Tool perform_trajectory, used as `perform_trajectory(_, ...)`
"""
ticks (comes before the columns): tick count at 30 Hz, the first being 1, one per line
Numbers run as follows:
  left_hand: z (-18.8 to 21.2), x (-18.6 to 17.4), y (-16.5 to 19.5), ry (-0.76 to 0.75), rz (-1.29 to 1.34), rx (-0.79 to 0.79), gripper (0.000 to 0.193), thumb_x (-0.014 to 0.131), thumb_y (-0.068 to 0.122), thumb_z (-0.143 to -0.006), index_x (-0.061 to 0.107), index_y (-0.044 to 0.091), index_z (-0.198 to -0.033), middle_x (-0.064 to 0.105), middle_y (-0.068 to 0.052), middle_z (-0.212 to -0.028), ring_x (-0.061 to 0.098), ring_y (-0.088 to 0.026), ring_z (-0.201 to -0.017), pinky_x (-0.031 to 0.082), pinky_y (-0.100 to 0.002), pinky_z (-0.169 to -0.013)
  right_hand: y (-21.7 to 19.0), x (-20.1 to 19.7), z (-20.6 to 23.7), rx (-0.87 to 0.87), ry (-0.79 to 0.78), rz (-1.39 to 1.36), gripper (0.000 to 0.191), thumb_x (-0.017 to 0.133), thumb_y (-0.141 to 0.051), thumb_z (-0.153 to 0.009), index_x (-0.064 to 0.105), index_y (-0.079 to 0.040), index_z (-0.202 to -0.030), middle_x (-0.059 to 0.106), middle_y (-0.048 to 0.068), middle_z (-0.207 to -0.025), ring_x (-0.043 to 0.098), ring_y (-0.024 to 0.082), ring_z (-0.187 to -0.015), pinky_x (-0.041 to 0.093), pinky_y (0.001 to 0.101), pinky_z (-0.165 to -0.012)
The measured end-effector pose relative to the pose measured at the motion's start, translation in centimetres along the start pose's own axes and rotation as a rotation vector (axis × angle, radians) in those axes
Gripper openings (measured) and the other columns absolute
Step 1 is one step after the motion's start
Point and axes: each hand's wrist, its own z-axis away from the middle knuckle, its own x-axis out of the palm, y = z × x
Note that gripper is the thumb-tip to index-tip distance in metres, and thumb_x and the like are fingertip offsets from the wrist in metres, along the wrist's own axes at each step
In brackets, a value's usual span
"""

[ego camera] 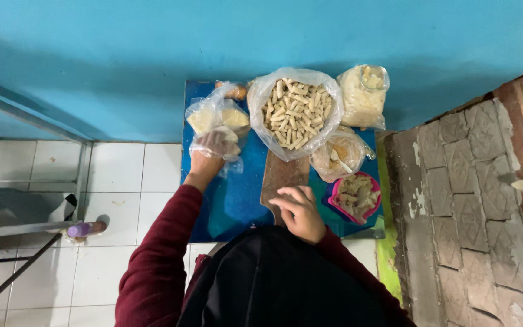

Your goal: The person sits at a small blue table and fills triangular dough pieces with a mixture from a pink bowl using a spoon, then folds and presses the dough into stuffed pastries, placing the finished pieces into the bowl. Bags of dough pieces and filling containers sit on the table.

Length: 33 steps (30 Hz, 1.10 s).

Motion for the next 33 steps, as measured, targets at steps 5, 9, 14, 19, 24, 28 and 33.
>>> perform_trajectory(5,4.1,0.2,2.5,-0.061,0.275,-0.327,0.031,0.064,0.020,-0.097,0.064,-0.003,-0.119,0.068,-0.022,-0.111,0.066,-0.042,-0.101,0.053,-0.048,-0.085,0.3,1.9,-0.9,0.015,-0.017,-0.158,0.024,0.068,-0.004,-0.090,0.076,-0.014,-0.110,0.068,0.004,-0.114,0.060,0.027,-0.105,0.049,0.0386,-0.093)
perform_trajectory(9,7.2,2.0,4.8,-0.058,1.023,-0.947,0.031,0.058,0.023,-0.103,0.064,-0.002,-0.121,0.070,-0.019,-0.113,0.067,-0.030,-0.100,0.054,-0.038,-0.084,1.4,4.0,-0.7,0.221,-0.101,-0.459,0.019,0.062,-0.005,-0.096,0.073,-0.008,-0.112,0.072,0.005,-0.102,0.067,0.017,-0.088,0.053,0.0309,-0.077)
perform_trajectory(14,11.6,1.8,8.7,-0.008,1.703,-1.420,0.032,0.049,0.020,-0.103,0.054,0.000,-0.127,0.066,-0.012,-0.115,0.069,-0.022,-0.098,0.058,-0.038,-0.084,3.6,7.0,0.3,0.487,-0.133,-0.564,0.014,0.066,-0.011,-0.099,0.072,-0.004,-0.110,0.074,0.006,-0.089,0.066,0.011,-0.075,0.052,0.0258,-0.067)
perform_trajectory(19,13.3,1.1,13.3,-0.115,1.484,-0.741,0.033,0.057,0.014,-0.106,0.048,0.005,-0.137,0.063,-0.013,-0.124,0.060,-0.016,-0.106,0.051,-0.033,-0.091,5.8,9.1,0.6,0.754,-0.068,-0.866,0.019,0.063,-0.017,-0.103,0.067,-0.004,-0.117,0.071,0.003,-0.095,0.068,0.010,-0.084,0.055,0.0253,-0.074)
perform_trajectory(24,13.2,1.6,14.1,-0.058,1.647,-0.626,0.023,0.062,0.009,-0.103,0.051,0.005,-0.122,0.049,-0.010,-0.147,0.054,-0.015,-0.127,0.049,-0.033,-0.106,6.8,7.9,1.6,0.678,-0.044,-1.117,0.025,0.071,-0.009,-0.096,0.064,-0.001,-0.118,0.070,0.004,-0.112,0.067,0.010,-0.102,0.056,0.0261,-0.089)
perform_trajectory(28,13.1,3.7,15.0,0.034,1.520,-0.677,0.028,0.072,0.005,-0.096,0.046,0.007,-0.106,0.047,-0.012,-0.146,0.052,-0.016,-0.120,0.050,-0.034,-0.097,5.8,6.9,1.4,0.605,-0.013,-1.147,0.030,0.074,-0.004,-0.095,0.061,0.001,-0.122,0.068,0.008,-0.117,0.066,0.011,-0.106,0.054,0.0267,-0.093)
perform_trajectory(33,13.9,4.5,14.7,0.008,1.551,-0.565,0.017,0.063,0.007,-0.104,0.047,0.007,-0.108,0.053,-0.013,-0.148,0.052,-0.017,-0.129,0.045,-0.032,-0.108,4.6,5.0,1.0,0.889,0.047,-1.310,0.044,0.071,-0.003,-0.088,0.057,-0.003,-0.129,0.072,0.009,-0.113,0.069,0.016,-0.099,0.056,0.0290,-0.083)
